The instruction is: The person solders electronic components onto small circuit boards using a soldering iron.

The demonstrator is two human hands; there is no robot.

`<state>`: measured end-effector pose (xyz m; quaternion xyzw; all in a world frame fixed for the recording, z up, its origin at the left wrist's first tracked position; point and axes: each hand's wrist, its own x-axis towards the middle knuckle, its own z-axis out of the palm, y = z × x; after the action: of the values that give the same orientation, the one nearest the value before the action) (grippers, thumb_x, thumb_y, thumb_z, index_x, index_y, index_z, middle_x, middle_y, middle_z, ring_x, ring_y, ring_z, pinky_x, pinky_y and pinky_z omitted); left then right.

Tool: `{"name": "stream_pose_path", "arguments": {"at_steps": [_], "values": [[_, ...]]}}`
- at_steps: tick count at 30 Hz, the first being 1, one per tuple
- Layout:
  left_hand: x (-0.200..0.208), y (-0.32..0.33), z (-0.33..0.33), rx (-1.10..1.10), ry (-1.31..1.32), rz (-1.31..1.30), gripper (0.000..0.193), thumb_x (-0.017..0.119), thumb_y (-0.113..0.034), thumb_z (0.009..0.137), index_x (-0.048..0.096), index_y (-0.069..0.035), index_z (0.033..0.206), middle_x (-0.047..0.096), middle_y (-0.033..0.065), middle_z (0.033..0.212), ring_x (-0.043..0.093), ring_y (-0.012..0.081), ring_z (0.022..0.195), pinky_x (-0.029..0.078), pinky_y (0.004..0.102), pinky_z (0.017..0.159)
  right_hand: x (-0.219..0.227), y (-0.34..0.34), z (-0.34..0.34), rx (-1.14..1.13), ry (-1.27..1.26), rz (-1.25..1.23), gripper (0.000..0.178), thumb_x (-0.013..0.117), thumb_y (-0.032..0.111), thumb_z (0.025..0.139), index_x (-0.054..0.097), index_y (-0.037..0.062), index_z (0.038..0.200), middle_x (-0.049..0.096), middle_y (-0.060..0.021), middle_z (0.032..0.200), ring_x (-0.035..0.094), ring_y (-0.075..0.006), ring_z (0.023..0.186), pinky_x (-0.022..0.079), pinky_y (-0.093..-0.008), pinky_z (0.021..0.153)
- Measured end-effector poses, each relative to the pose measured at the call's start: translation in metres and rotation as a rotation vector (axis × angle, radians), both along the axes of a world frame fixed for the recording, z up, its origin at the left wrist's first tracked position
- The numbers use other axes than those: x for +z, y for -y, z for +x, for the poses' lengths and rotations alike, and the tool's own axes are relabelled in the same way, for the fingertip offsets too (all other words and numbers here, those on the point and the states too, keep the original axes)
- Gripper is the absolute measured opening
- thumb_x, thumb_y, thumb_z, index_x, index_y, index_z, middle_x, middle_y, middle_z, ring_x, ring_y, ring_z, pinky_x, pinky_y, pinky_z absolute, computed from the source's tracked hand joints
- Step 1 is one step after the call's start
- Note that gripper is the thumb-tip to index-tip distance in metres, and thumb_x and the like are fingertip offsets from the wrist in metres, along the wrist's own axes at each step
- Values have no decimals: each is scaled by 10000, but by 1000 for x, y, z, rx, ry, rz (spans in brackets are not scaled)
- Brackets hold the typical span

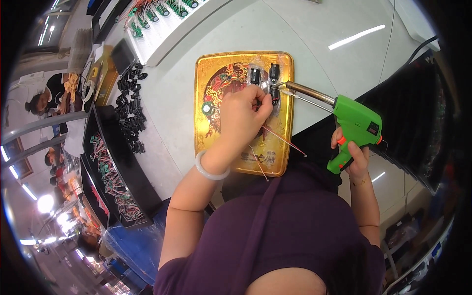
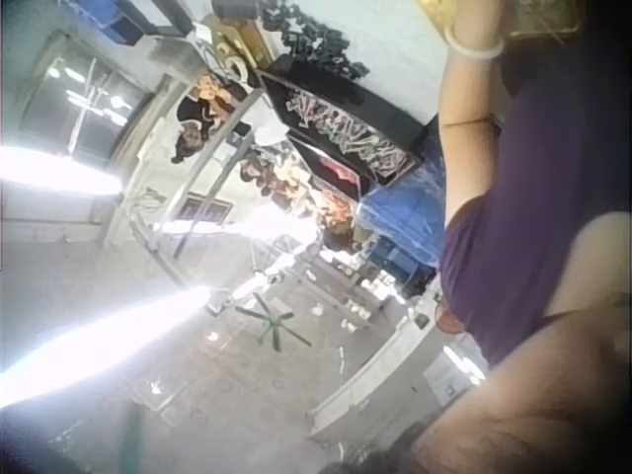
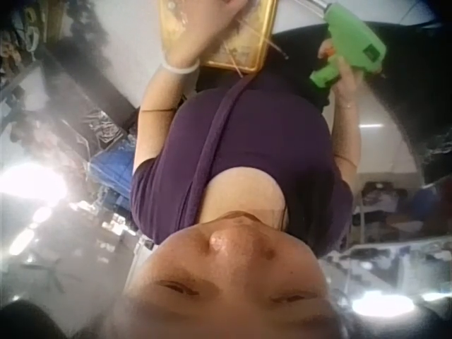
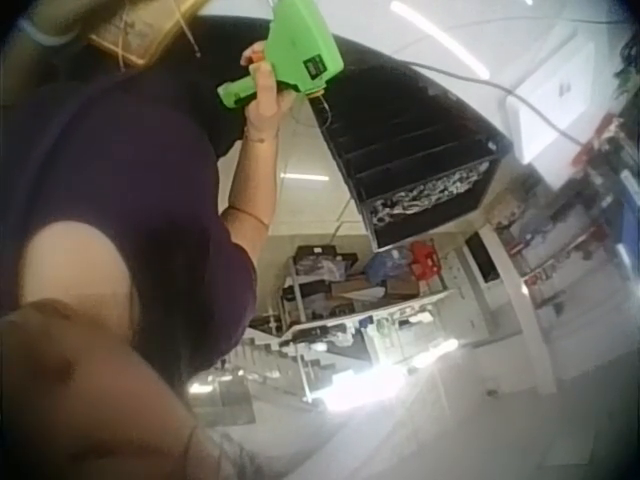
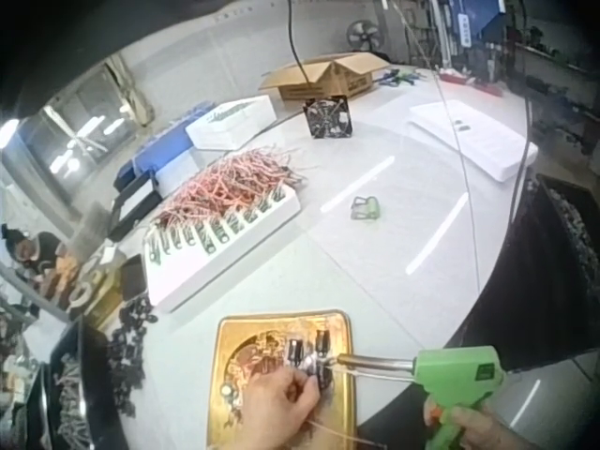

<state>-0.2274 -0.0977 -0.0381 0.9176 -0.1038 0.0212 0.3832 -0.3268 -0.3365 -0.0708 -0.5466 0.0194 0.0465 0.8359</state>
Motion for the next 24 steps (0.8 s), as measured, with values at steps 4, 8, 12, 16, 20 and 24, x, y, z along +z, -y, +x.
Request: {"name": "stream_pose_path", "arguments": {"at_steps": [4, 8, 12, 16, 20, 24], "values": [[2, 0, 0, 1, -27, 14, 165, 638, -132, 713, 536, -63, 604, 501, 35, 465, 477, 172, 394, 385, 299, 461, 1, 0, 1, 3, 7, 0, 269, 502, 237, 817, 524, -9, 924, 521, -99, 820, 495, -170, 737, 410, -287, 644], [-1, 0, 0, -6, -4, -11, 167, 638, -132, 714, 535, -63, 602, 493, 32, 460, 468, 174, 389, 378, 303, 454, 2, 0, 0, 26, -12, -20, 289, 490, 253, 821, 487, -7, 949, 481, -93, 833, 476, -181, 746, 396, -276, 636], [-3, -1, 0, -15, 6, -27, 168, 640, -133, 714, 536, -60, 604, 483, 32, 454, 459, 176, 383, 371, 307, 439, -1, 1, -1, 15, -17, -22, 279, 496, 255, 824, 485, -3, 928, 476, -87, 806, 473, -173, 734, 394, -269, 625], [-1, -1, 1, -20, -7, -26, 165, 641, -133, 715, 539, -59, 608, 482, 34, 456, 461, 176, 387, 368, 303, 435, 2, -1, -1, -11, -11, -14, 234, 497, 228, 829, 524, -1, 868, 507, -90, 767, 482, -168, 708, 392, -275, 621], [-2, -3, 0, -25, -29, -34, 161, 640, -134, 719, 544, -61, 614, 478, 34, 456, 459, 168, 388, 363, 298, 430, 2, -2, -1, -7, -6, -20, 231, 495, 227, 829, 521, -1, 861, 503, -88, 756, 477, -166, 699, 389, -275, 616], [-2, -3, 0, -29, -33, -46, 161, 640, -133, 722, 545, -59, 616, 474, 32, 453, 453, 162, 384, 359, 294, 422, 0, 0, -3, 20, -11, -42, 265, 493, 250, 830, 486, -7, 896, 471, -87, 778, 469, -167, 717, 386, -265, 611]]}}
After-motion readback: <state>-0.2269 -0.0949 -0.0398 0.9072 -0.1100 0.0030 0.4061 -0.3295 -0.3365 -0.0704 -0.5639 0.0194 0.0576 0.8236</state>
